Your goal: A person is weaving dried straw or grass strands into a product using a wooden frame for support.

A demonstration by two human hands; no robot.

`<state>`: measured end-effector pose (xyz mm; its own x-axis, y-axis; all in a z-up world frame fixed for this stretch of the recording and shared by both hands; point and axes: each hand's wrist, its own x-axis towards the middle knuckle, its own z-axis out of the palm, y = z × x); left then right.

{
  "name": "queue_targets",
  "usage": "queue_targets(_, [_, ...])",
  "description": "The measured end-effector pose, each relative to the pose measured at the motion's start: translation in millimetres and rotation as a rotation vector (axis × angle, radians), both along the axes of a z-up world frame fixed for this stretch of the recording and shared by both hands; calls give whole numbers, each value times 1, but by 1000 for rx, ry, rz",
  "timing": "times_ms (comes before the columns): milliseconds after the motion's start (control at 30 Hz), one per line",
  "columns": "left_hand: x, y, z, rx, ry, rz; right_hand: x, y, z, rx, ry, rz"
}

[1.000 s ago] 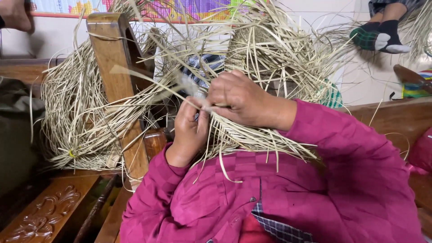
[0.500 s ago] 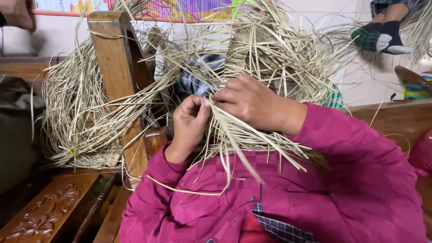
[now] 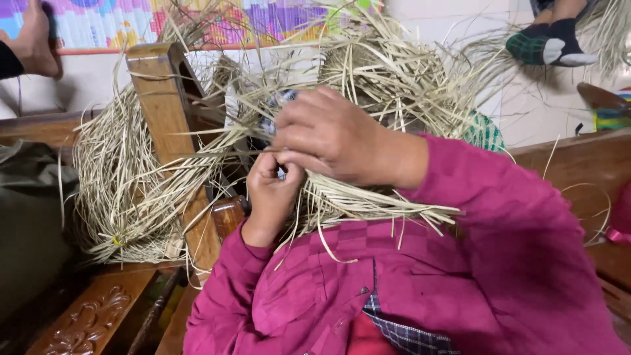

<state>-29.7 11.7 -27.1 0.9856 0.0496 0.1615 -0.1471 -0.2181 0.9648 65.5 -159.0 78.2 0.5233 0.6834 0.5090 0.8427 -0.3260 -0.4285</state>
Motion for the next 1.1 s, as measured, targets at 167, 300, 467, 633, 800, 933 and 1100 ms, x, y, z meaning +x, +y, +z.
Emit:
queue_targets(167, [10,-3,6,-154,98,-37,-31,-27,-13,-331,115,49])
queue_targets(300, [16,-5,19,-102,97,-104,-50,-33,-39,-237,-90,-76])
queue_targets(467, [17,-15,-12,-107,174,-91,-60,-41,-37,-160,-110,-84])
queue_targets(633, [21,-20,8,-96,262,-131,-75,-60,-53,-121,-147,-94])
queue_targets(800, [32,-28,16,-139,366,-152,-73,-67,-37,-33,-84,-80])
queue_targets(933, [52,-37,26,-125,540,-92,-75,-72,-31,-113,-35,5])
queue_targets(1100, [55,-39,1,-10,603,-36,-65,-100,-1,-341,285,263])
